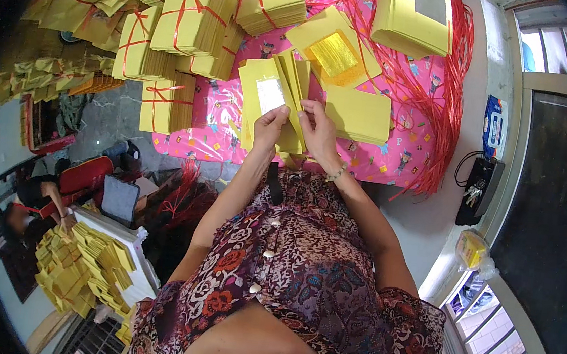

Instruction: Sorting and checking individual sheets of joss paper within larger stacks.

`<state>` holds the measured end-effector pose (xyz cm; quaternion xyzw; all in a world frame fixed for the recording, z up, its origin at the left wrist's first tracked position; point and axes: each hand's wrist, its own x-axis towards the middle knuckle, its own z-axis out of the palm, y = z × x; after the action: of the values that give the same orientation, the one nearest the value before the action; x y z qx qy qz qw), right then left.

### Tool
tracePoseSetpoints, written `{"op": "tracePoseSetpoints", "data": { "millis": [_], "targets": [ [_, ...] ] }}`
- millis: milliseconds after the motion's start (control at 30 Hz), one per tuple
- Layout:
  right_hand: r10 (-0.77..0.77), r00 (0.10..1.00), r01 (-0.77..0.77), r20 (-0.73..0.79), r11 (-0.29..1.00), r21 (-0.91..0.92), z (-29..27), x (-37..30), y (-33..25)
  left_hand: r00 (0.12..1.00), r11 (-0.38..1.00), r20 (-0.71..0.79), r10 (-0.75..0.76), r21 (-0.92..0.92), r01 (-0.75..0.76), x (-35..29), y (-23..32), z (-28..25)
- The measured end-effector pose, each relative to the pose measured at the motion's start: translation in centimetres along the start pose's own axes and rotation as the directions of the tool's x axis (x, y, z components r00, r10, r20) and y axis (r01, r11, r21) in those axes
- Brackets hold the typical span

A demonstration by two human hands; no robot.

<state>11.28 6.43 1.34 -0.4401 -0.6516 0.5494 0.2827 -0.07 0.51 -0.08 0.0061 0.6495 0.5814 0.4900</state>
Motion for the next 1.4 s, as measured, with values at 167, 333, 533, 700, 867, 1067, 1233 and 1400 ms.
{"op": "tracePoseSetpoints", "data": {
  "millis": [167, 333, 533, 700, 867, 1067, 1233, 1400],
  "targets": [
    [0.020, 1.000, -0.020, 0.004, 0.999, 0.036, 0.0, 0.0, 0.3, 1.000, 1.000, 0.003, -0.016, -0.003, 0.016, 0.0, 0.1, 0.1],
    [0.010, 1.000, -0.010, 0.005, 0.998, 0.057, 0.1, 0.1, 0.8, 1.000, 1.000, -0.004, -0.010, -0.012, 0.010, 0.1, 0.0, 0.1],
    [0.006, 1.000, -0.006, 0.006, 1.000, 0.019, 0.0, 0.2, 0.3, 1.000, 1.000, 0.002, 0.001, -0.005, -0.001, 0.0, 0.0, 0.0],
    [0.008, 1.000, -0.008, 0.011, 1.000, 0.000, -0.1, 0.1, 0.0, 1.000, 1.000, 0.001, -0.010, 0.014, 0.010, -0.1, 0.2, 0.1],
    [0.016, 1.000, -0.016, 0.005, 1.000, 0.015, 0.0, 0.0, 0.6, 1.000, 1.000, -0.006, -0.011, 0.008, 0.012, 0.0, 0.1, 0.1],
    [0.018, 1.000, -0.018, 0.016, 0.999, 0.032, 0.1, 0.1, 0.9, 1.000, 1.000, -0.007, -0.023, -0.003, 0.023, 0.0, 0.1, 0.2],
    [-0.006, 1.000, 0.006, 0.016, 1.000, 0.024, -0.1, 0.1, 0.3, 1.000, 1.000, -0.004, -0.021, -0.001, 0.021, -0.3, 0.5, 0.4],
    [-0.022, 1.000, 0.022, 0.015, 1.000, 0.009, -0.1, 0.2, 0.2, 1.000, 0.999, -0.010, -0.013, 0.036, 0.013, -0.4, 0.6, 0.5]
  ]
}}
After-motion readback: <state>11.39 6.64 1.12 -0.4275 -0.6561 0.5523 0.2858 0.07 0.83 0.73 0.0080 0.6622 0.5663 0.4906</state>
